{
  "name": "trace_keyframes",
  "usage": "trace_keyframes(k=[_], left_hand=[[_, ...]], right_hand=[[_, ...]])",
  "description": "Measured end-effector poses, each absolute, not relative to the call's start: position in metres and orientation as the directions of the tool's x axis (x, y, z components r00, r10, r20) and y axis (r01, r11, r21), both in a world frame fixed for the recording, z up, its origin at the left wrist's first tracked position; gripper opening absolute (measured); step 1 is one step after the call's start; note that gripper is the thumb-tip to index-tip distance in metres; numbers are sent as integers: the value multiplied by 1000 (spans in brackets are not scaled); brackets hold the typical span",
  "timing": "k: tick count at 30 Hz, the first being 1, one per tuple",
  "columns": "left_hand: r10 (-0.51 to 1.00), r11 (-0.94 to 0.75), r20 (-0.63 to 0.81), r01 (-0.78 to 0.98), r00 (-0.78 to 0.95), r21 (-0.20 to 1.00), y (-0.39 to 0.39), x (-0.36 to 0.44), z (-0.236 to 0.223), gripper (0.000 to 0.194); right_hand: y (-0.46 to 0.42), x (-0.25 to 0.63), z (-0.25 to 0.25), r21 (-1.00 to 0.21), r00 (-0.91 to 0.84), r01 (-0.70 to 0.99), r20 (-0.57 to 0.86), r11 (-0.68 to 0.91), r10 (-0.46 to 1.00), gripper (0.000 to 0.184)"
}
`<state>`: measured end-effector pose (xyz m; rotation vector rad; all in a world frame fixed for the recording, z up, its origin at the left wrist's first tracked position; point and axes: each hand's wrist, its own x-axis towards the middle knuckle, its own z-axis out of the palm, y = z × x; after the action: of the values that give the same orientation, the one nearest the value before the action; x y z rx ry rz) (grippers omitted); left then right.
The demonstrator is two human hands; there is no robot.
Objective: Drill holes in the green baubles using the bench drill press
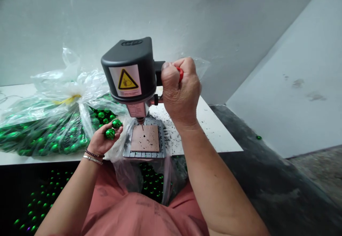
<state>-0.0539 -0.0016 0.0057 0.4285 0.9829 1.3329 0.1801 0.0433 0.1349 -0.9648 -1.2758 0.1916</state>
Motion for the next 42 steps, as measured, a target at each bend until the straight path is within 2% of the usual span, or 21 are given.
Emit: trace_keyframes(k=[2, 6, 9, 13, 17, 21, 27, 33, 36, 42], left_hand=[[931, 229, -360, -678, -57, 698, -8, -50, 8, 22], [925, 262, -373, -587, -73, 766, -10, -42, 8, 26], [934, 303, -353, -397, -55, 866, -10, -35, 7, 29], [959, 281, -282, -45, -13, 959, -11, -20, 11, 35], [971, 213, -234, 257, 53, 943, -8, -5, 12, 38], [979, 136, -188, 442, 75, 886, -2, 3, 7, 41], [988, 83, -141, 580, 57, 811, 2, 7, 6, 41], [990, 50, -119, 607, 75, 793, 4, 8, 8, 39], [988, 43, -127, 623, 92, 781, 4, 10, 7, 39], [993, -78, -8, 706, 118, 704, 7, 18, 4, 34]], right_hand=[[43, 180, 135, -695, 330, 366, 719, 619, 612, 28], [41, 180, 135, -694, 321, 361, 720, 623, 615, 28], [40, 181, 136, -683, 312, 366, 730, 632, 608, 29], [40, 181, 138, -652, 311, 411, 757, 637, 574, 29], [40, 181, 141, -665, 303, 422, 744, 616, 595, 28], [40, 182, 143, -662, 290, 421, 746, 621, 599, 31], [40, 183, 145, -673, 294, 417, 736, 611, 610, 27], [40, 183, 144, -692, 289, 436, 713, 575, 639, 26], [40, 183, 143, -675, 290, 411, 734, 613, 614, 28], [40, 184, 143, -683, 282, 401, 726, 611, 627, 28]])
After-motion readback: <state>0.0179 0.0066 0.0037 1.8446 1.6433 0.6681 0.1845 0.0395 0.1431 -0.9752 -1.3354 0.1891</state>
